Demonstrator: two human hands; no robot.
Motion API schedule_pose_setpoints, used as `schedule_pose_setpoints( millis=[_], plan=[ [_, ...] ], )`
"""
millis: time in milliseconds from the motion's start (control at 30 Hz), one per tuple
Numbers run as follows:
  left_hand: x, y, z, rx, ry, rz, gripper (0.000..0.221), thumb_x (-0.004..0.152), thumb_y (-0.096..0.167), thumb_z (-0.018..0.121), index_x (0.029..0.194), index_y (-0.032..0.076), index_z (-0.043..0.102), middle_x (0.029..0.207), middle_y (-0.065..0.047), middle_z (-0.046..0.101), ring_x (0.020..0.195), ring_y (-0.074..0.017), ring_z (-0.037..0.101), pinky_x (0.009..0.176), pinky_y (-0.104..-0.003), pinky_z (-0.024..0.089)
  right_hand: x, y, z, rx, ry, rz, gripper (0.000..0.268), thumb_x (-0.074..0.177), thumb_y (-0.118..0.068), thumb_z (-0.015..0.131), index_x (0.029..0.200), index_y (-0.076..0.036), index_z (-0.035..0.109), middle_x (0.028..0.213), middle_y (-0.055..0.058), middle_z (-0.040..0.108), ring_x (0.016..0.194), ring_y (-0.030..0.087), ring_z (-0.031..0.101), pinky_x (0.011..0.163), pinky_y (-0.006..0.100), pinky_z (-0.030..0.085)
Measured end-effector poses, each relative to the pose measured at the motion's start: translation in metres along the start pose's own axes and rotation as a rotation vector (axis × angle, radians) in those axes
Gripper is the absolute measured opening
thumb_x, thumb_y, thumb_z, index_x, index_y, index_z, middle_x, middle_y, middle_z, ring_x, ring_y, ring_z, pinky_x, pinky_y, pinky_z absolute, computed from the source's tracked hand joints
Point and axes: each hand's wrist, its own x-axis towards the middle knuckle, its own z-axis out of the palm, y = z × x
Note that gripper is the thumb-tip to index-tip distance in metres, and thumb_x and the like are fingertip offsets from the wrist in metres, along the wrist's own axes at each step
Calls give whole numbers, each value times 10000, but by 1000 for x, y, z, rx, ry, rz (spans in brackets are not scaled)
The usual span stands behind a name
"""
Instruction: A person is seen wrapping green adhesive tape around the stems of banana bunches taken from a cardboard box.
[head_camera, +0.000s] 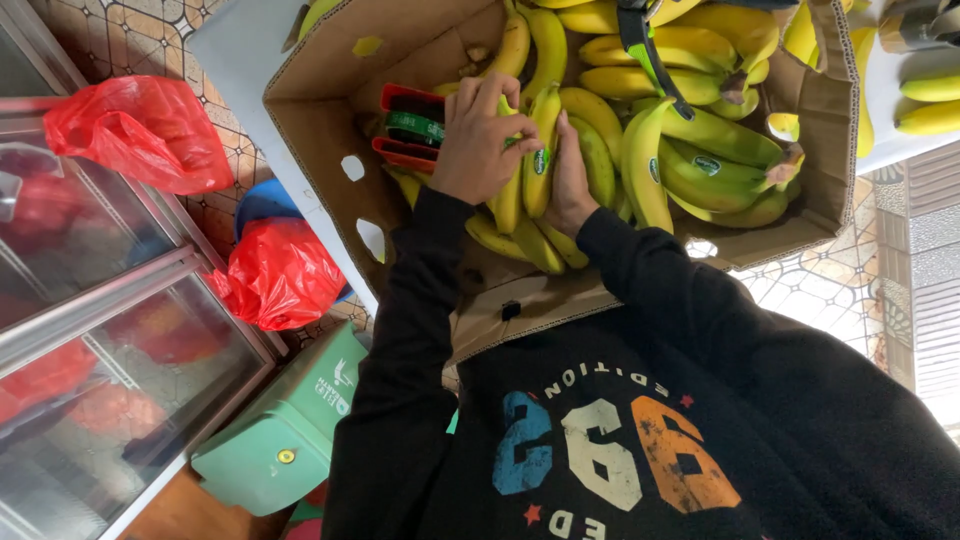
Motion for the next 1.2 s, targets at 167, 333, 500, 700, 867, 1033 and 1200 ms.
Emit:
schedule_pose_setpoints(
  millis=[167, 333, 500, 700, 867, 1033, 1200],
  plan=[
    [0, -3, -6, -75, -54, -15, 235, 919, 286, 844, 803, 148, 694, 1096, -11, 474, 1029, -283, 433, 873, -464, 376, 8, 0, -4, 105, -18, 7, 567, 981, -522, 425, 1328, -120, 624, 1224, 116, 691, 1103, 265, 673, 950, 410, 572],
    [5, -1, -9, -102, -36, -5, 215, 948, 249, 807, 795, 146, 696, 1060, -9, 466, 987, -277, 430, 868, -455, 375, 10, -3, -4, 141, -85, -15, 590, 991, -530, 410, 1355, -109, 605, 1252, 117, 677, 1131, 277, 662, 977, 427, 565],
    [10, 1, -1, -41, -41, -18, 259, 866, 309, 878, 741, 167, 701, 1058, -5, 467, 962, -268, 415, 813, -426, 380, 9, -4, -1, 153, -17, -19, 546, 987, -489, 443, 1322, -100, 628, 1261, 121, 682, 1142, 263, 661, 987, 393, 560],
    [7, 2, 6, -11, -66, -41, 253, 872, 312, 875, 762, 156, 709, 1071, -23, 459, 970, -279, 418, 801, -431, 374, 11, -4, -2, 159, 2, -2, 541, 990, -484, 438, 1319, -103, 636, 1269, 117, 685, 1155, 262, 663, 1003, 388, 557],
    [12, 4, 7, 13, -72, -53, 282, 852, 333, 891, 747, 152, 702, 1061, -17, 431, 985, -279, 405, 832, -451, 389, 11, -2, -4, 156, -32, -16, 550, 984, -500, 445, 1295, -89, 637, 1210, 130, 693, 1128, 258, 664, 986, 385, 558],
    [14, 4, 10, 56, -98, -50, 292, 871, 349, 872, 761, 143, 698, 1059, -27, 425, 988, -287, 397, 813, -449, 380, 13, -1, -5, 149, -31, -24, 533, 992, -496, 432, 1272, -95, 642, 1182, 126, 697, 1107, 254, 669, 966, 383, 566],
    [16, 2, 14, 61, -99, -62, 294, 853, 346, 878, 745, 152, 685, 1042, -24, 436, 986, -285, 404, 799, -436, 383, 12, -1, -4, 128, -9, -48, 496, 995, -479, 444, 1232, -97, 655, 1154, 118, 705, 1085, 238, 675, 958, 373, 566]
  ],
)
